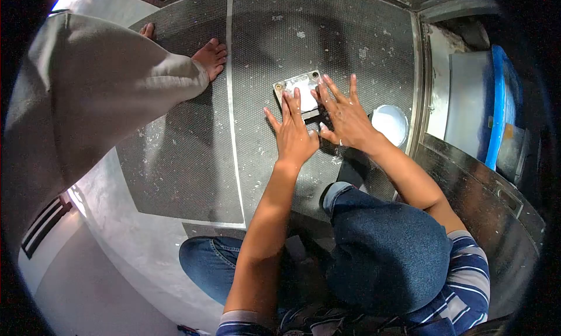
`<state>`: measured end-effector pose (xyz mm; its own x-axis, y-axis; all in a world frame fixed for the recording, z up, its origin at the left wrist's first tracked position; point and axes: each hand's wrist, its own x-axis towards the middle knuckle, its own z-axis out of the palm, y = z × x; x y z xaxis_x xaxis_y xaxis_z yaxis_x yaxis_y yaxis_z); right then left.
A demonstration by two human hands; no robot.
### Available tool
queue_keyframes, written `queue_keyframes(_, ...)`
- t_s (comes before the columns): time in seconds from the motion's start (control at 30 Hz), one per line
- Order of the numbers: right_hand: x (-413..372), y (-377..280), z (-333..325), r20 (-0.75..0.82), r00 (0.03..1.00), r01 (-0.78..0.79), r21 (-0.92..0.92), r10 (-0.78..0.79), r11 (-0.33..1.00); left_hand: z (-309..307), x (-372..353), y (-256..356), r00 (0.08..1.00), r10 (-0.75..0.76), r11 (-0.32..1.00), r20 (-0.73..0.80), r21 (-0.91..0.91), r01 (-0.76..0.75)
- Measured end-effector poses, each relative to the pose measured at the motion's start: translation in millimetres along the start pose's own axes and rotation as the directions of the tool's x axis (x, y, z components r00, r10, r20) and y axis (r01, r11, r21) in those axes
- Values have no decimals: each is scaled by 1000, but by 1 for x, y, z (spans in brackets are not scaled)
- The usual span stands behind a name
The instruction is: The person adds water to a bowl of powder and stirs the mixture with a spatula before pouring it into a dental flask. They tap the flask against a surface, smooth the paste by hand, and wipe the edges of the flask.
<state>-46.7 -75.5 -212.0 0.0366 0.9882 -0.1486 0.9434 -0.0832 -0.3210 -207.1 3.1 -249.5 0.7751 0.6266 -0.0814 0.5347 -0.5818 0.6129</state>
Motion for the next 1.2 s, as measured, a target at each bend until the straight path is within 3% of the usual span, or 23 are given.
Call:
queue_keyframes(0.17,15,9,-24,-13,998,-58,26,59,998,-16,2,2,999,42,998,-14,-43,-43)
queue_keyframes(0.27,40,22,-23,8,995,95,91,-96,991,-30,14,-17,980,184,983,-72,30,-182)
queue_keyframes(0.3,49,24,-16,12,995,94,89,-96,992,-33,20,-24,981,182,983,-73,25,-181)
queue_keyframes(0.37,69,30,1,107,963,241,83,-249,967,-38,32,-33,991,132,991,-18,26,-131)
queue_keyframes(0.43,78,31,13,76,955,284,54,-288,957,-36,42,-39,997,40,996,70,80,-45)
queue_keyframes(0.5,82,32,16,65,957,269,150,-281,951,-33,53,-45,966,34,999,258,-34,-26)
queue_keyframes(0.53,81,30,19,19,964,261,113,-265,959,-27,53,-43,973,32,998,229,45,-44)
queue_keyframes(0.7,87,31,15,44,974,206,222,-221,953,-22,65,-35,988,20,1000,150,6,-21)
queue_keyframes(0.77,86,35,7,-60,986,168,254,-158,953,-30,75,-27,990,94,991,109,-108,-82)
queue_keyframes(0.83,83,49,-6,-142,972,219,251,-188,943,-31,89,-18,989,116,989,92,-99,-107)
queue_keyframes(0.9,78,63,-22,-173,977,160,232,-121,960,-23,109,-4,970,228,972,86,38,-232)
queue_keyframes(0.93,78,78,-14,-107,990,115,221,-93,968,-12,119,-2,975,152,988,165,1,-154)
queue_keyframes(1.03,82,125,13,-25,997,78,121,-75,990,31,139,-3,983,170,985,61,-29,-169)
queue_keyframes(1.1,78,125,-3,-5,998,58,63,-58,996,21,146,13,965,257,957,48,123,-261)
queue_keyframes(1.13,71,126,-10,18,1000,-4,-8,4,1000,16,148,22,976,183,975,117,110,-196)
queue_keyframes(1.2,67,137,0,48,999,-1,58,-2,998,30,150,21,977,145,988,157,31,-152)
